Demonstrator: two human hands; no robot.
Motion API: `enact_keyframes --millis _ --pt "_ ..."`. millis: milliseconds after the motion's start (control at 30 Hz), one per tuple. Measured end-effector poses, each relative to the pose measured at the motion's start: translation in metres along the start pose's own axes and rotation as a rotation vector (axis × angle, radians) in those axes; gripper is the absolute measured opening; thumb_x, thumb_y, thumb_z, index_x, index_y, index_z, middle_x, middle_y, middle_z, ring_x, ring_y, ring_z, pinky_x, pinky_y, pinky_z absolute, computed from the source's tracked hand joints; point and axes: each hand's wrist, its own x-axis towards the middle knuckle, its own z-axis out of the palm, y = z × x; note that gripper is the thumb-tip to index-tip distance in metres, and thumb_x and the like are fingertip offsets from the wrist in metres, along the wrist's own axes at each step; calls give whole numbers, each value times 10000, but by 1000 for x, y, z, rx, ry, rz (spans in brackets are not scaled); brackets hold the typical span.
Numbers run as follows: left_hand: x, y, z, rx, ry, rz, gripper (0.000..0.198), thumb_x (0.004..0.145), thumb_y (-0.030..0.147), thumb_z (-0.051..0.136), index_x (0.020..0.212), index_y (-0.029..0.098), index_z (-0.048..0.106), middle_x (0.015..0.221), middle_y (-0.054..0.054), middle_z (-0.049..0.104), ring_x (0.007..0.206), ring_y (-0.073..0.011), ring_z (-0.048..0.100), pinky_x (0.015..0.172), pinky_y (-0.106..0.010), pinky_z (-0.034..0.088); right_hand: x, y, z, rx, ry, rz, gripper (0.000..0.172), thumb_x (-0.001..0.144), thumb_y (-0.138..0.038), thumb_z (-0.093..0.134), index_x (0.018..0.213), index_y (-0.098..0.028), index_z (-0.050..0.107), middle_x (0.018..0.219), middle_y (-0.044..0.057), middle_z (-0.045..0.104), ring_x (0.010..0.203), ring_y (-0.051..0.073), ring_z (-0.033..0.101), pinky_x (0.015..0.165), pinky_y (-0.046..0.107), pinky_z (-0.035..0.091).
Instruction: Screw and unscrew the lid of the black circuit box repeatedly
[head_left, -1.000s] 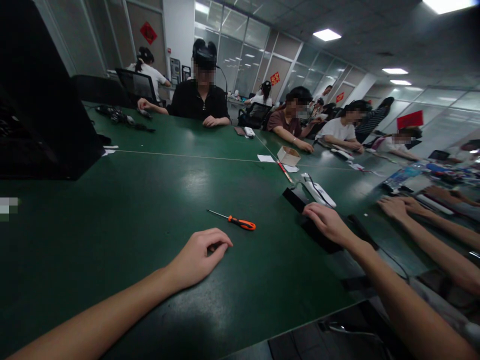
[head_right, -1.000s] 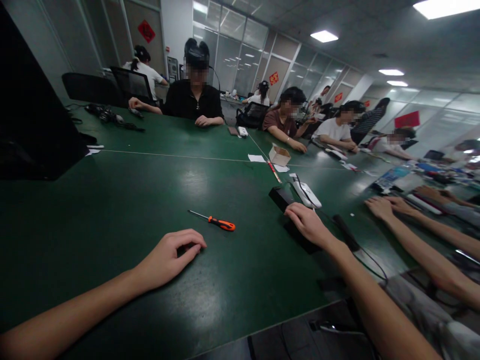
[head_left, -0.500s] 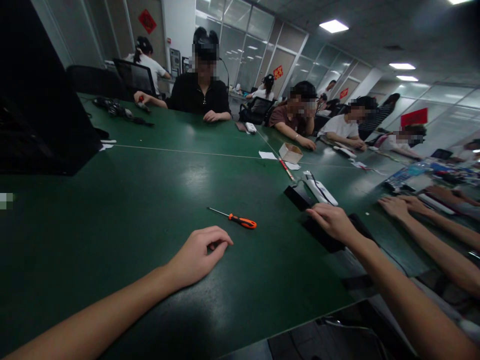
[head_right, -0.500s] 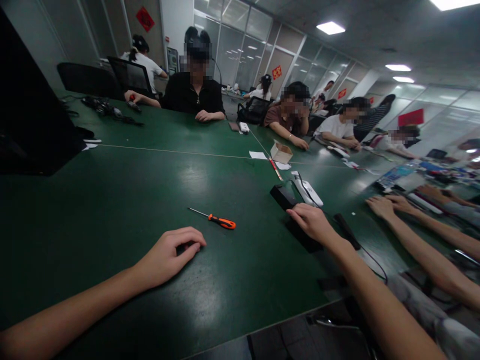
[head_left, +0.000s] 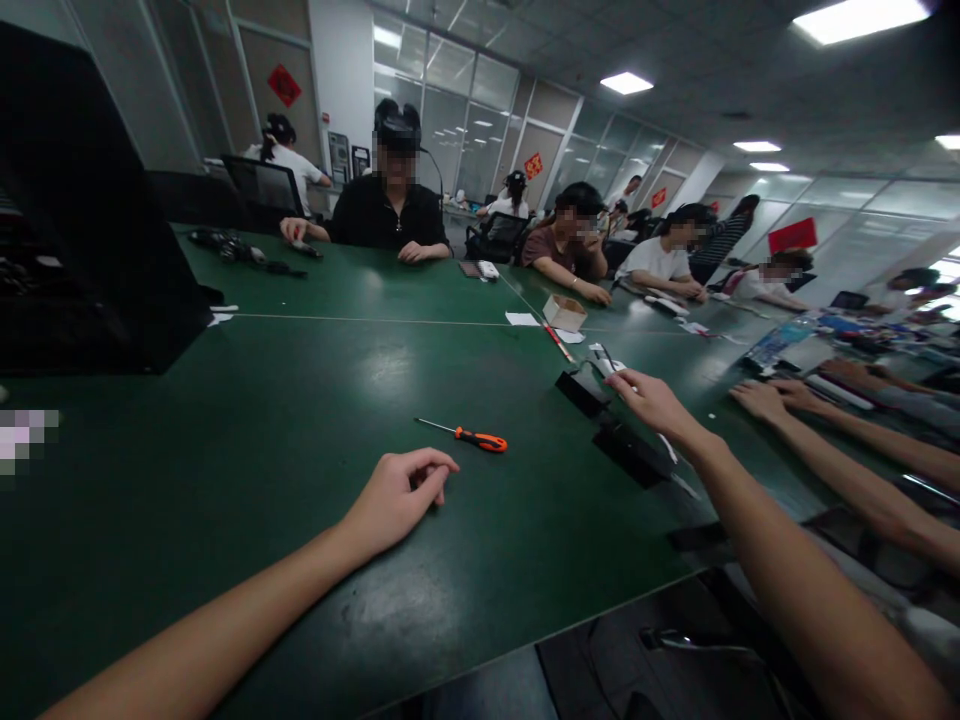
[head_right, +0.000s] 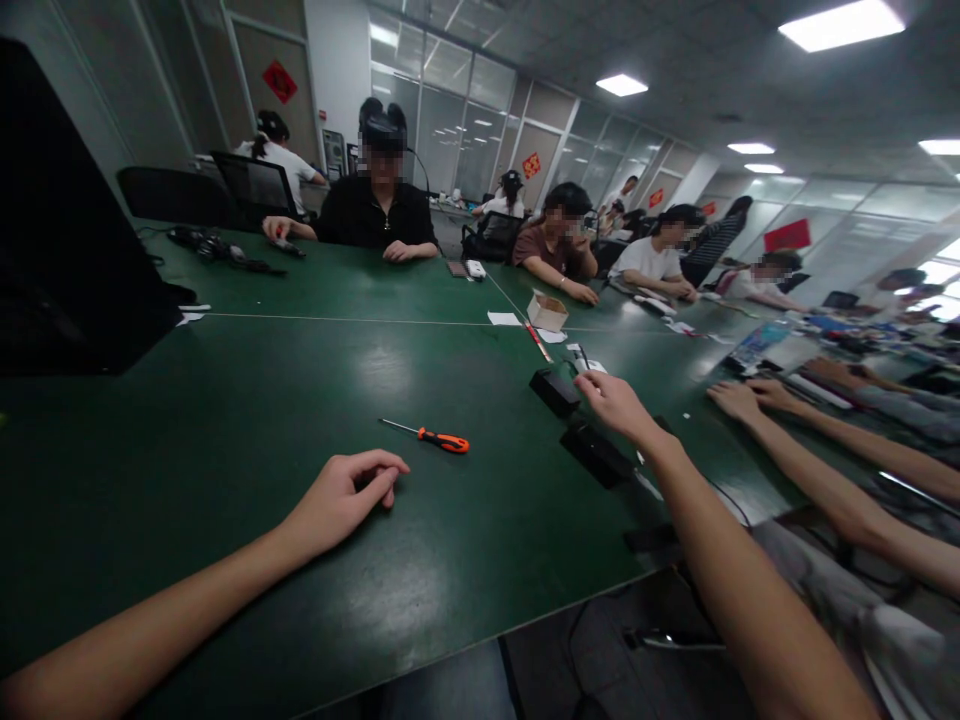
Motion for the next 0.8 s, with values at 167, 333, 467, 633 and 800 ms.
enact_keyframes --millis 167,333,467,633,800 --pt "2 -6 -2 -38 65 -16 233 938 293 532 973 154 716 633 1 667 615 -161 631 630 -262 478 38 -28 16 -55 -179 -21 207 805 -279 700 945 -166 597 878 118 704 756 230 642 706 326 478" --pt "6 -12 -11 140 142 98 209 963 264 527 982 171 713 873 -52 734 812 -197 688 767 -318 522 50 -122 50 18 -209 -199 279 918 -263 592 1152 -121 536 1124 209 651 953 276 648 839 390 494" --pt "10 -23 -27 447 195 309 222 965 241 545 1124 181 687 1192 -117 681 1132 -264 632 997 -438 487 32 -203 66 166 -206 -444 450 978 -396 543 1341 -138 472 1340 178 570 1212 238 575 1030 366 455" --pt "12 -35 -49 789 247 399 486 931 281 610 1406 194 556 1477 -177 509 1365 -362 469 1081 -559 426 -7 -245 71 234 -245 -806 627 997 -439 502 1543 -186 325 1532 186 412 1344 277 477 1084 437 426" --pt "12 -35 -61 818 107 350 431 920 366 626 1308 179 632 1238 -138 698 1105 -317 659 933 -490 543 -11 -237 64 210 -277 -888 704 959 -525 549 1531 -162 358 1337 175 577 1159 265 567 990 412 464"
